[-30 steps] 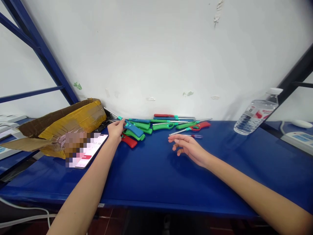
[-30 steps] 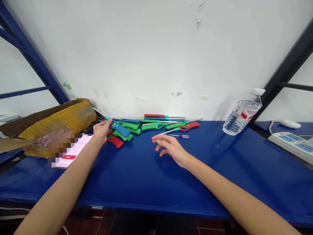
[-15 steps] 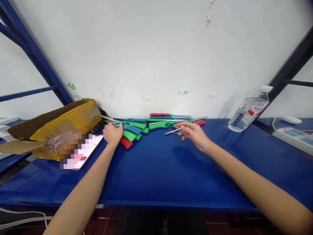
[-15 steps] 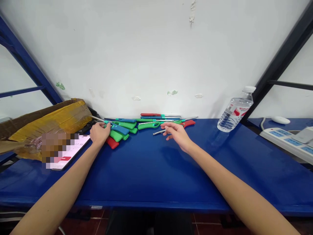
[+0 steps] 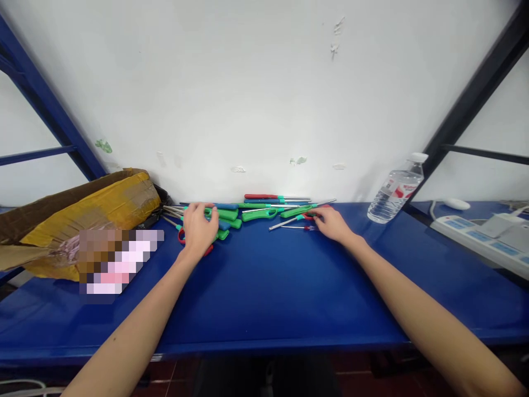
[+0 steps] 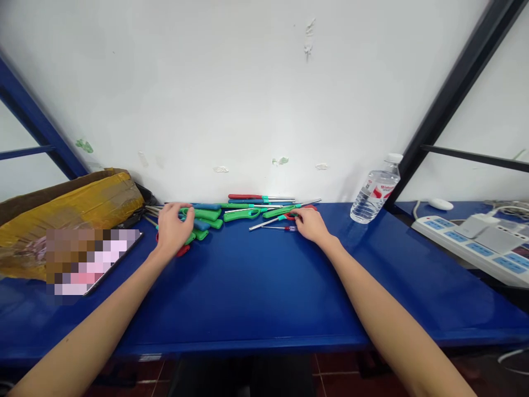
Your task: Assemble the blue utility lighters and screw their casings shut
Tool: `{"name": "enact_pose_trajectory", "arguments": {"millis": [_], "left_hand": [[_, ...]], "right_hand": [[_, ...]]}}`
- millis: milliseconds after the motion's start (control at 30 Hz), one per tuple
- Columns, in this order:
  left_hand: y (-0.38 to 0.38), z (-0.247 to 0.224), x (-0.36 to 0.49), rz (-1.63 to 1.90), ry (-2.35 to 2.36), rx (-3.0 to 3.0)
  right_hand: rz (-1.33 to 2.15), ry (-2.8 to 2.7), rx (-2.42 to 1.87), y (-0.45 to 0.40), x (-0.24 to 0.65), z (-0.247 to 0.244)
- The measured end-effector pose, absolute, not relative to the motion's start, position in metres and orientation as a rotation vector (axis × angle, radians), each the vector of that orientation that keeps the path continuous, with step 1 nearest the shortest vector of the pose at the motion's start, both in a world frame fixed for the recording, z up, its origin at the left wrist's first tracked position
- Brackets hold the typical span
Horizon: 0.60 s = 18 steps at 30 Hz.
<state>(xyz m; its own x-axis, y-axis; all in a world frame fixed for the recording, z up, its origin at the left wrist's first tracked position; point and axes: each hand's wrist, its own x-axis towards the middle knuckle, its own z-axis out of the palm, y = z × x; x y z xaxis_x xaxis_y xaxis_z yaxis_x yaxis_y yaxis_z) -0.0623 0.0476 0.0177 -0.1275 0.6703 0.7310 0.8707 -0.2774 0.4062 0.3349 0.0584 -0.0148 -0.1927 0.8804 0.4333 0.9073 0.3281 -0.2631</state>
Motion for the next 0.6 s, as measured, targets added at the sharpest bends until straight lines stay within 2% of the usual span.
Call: {"name": "enact_pose_trajectory", "arguments": {"millis": [200,367,600], "left_hand": [[0.015,0.007,-0.013,-1.253,-1.171,-2.501],[0.009,-0.001,-0.007,-1.070,-1.100,-2.750],[0.006,0.004,-0.007,-1.032,-1.099,-2.787]], "right_hand": [[-0.044,-2.060,-1.640,0.054,0.338,-0.007],[0.014,-2.069,-1.601,0.055,0.344,-0.008],[0.080,-2.176,-1.445,0.052,0.349,-0.002]]}}
